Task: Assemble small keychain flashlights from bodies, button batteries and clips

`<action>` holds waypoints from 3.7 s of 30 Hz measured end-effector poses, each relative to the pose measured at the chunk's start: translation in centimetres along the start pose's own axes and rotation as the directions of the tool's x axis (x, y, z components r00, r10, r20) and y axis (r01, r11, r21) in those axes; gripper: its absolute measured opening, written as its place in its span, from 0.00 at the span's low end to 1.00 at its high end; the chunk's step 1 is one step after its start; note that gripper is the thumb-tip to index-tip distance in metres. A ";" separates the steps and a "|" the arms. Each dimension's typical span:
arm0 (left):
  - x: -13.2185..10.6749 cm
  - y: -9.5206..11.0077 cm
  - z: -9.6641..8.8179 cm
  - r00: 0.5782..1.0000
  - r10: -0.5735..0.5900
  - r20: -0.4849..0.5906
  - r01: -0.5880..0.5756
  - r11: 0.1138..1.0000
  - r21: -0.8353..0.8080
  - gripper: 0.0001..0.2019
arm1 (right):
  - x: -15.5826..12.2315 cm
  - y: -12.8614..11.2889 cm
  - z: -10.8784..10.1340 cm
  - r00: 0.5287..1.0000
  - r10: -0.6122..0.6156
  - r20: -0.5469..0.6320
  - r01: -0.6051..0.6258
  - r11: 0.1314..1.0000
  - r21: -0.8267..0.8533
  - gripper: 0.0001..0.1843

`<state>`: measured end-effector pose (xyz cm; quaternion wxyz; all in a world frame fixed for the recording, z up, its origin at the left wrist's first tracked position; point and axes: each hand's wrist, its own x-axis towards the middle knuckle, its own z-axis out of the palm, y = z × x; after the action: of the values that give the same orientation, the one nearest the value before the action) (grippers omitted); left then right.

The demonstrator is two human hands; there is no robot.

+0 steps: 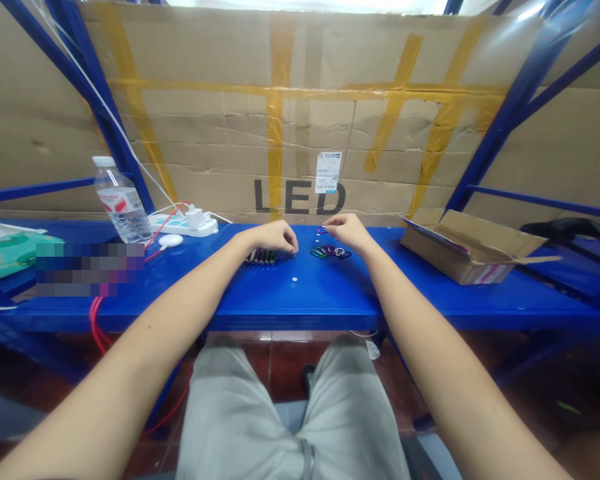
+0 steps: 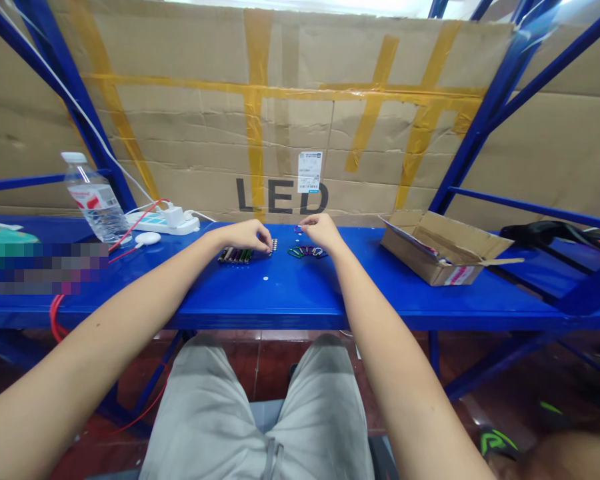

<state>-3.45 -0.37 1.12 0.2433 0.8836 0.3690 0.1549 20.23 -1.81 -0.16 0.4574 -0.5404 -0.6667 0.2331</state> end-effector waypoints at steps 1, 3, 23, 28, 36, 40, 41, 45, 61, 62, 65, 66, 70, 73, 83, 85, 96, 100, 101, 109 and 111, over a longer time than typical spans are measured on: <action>0.0 0.0 0.0 1.000 -0.005 0.000 0.005 1.000 0.000 0.06 | 0.0 0.0 0.0 1.000 0.005 -0.002 -0.005 1.000 -0.004 0.05; 0.0 -0.4 -0.4 0.999 -0.002 -0.044 0.002 1.000 -0.002 0.06 | 0.0 0.0 -0.1 1.000 0.004 0.000 -0.004 1.000 -0.012 0.04; -6.2 -6.1 -8.6 0.904 -0.397 -0.161 0.423 0.887 0.185 0.02 | -0.1 0.0 -0.1 1.000 -0.007 -0.003 0.007 0.997 -0.078 0.05; -7.3 -6.1 -7.6 0.829 -0.554 0.075 0.538 0.827 0.166 0.05 | -0.1 0.0 0.1 1.000 -0.007 0.004 0.008 0.996 -0.091 0.05; -6.4 -6.8 -7.1 0.889 -0.454 0.060 0.437 0.880 0.187 0.04 | 0.0 0.2 0.2 1.000 -0.012 0.007 0.012 0.994 -0.113 0.03; -6.2 -7.0 -7.0 0.889 -0.448 -0.092 0.458 0.868 0.192 0.02 | 0.0 0.1 0.2 1.000 -0.014 0.006 0.014 0.994 -0.109 0.03; -6.0 -7.0 -6.9 0.884 -0.430 -0.183 0.462 0.865 0.198 0.02 | 0.0 0.1 0.2 1.000 -0.013 0.006 0.014 0.994 -0.109 0.03; -4.2 -7.5 -5.7 0.863 -0.370 -0.343 0.455 0.865 0.212 0.05 | 0.0 0.1 0.2 1.000 -0.016 0.008 0.017 0.994 -0.112 0.04; -8.6 -9.9 -8.1 0.811 -0.564 -0.155 0.584 0.799 0.144 0.09 | -0.1 0.0 0.1 1.000 -0.025 0.017 0.027 0.993 -0.116 0.04; -9.5 -9.4 -7.9 0.804 -0.580 -0.136 0.595 0.791 0.142 0.09 | -0.1 0.0 0.1 1.000 -0.026 0.017 0.028 0.993 -0.115 0.04; -12.4 -7.9 -6.3 0.818 -0.544 -0.188 0.570 0.810 0.138 0.09 | -0.2 -0.2 0.0 1.000 -0.019 0.019 0.021 0.993 -0.117 0.05; -13.4 -7.4 -5.7 0.839 -0.502 -0.211 0.532 0.838 0.119 0.10 | -0.2 -0.3 0.0 1.000 -0.014 0.022 0.017 0.993 -0.117 0.05; -15.7 -6.2 -3.5 0.838 -0.450 -0.307 0.477 0.879 0.012 0.20 | -0.2 -0.3 0.1 0.999 -0.007 0.038 0.011 0.993 -0.119 0.05; -15.9 -5.7 -3.1 0.773 -0.520 -0.364 0.567 0.823 0.026 0.23 | -0.2 -0.3 0.1 0.999 -0.011 0.036 0.016 0.992 -0.126 0.05; -11.8 -2.8 -2.3 0.764 -0.592 -0.256 0.639 0.750 0.174 0.07 | -0.1 -0.3 0.2 0.999 -0.004 0.048 0.010 0.990 -0.138 0.05; -11.1 -2.7 -2.2 0.764 -0.603 -0.230 0.639 0.755 0.145 0.07 | 0.0 -0.2 0.2 0.999 -0.008 0.049 0.015 0.990 -0.141 0.05; -9.8 -2.7 -2.5 0.728 -0.643 -0.236 0.658 0.753 -0.019 0.18 | 0.0 -0.1 0.1 0.998 -0.026 0.050 0.033 0.988 -0.150 0.05; -9.9 -2.9 -2.5 0.727 -0.650 -0.221 0.644 0.757 -0.106 0.23 | 0.2 0.2 0.1 0.998 -0.031 0.057 0.039 0.990 -0.132 0.05; -9.9 -3.0 -2.6 0.727 -0.651 -0.218 0.644 0.757 -0.114 0.23 | 0.2 0.3 0.1 0.998 -0.034 0.059 0.041 0.991 -0.131 0.05; -8.8 -4.4 -3.0 0.755 -0.627 -0.194 0.625 0.777 -0.080 0.12 | 0.3 0.3 0.1 0.998 -0.034 0.059 0.042 0.989 -0.143 0.05; -8.6 -4.6 -3.1 0.753 -0.631 -0.187 0.626 0.775 -0.089 0.11 | 0.3 0.3 0.1 0.997 -0.031 0.064 0.039 0.990 -0.138 0.05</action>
<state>-13.34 -2.84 0.41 0.2508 0.6848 0.6655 0.1586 20.32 -1.42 -0.36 0.4019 -0.5516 -0.7045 0.1946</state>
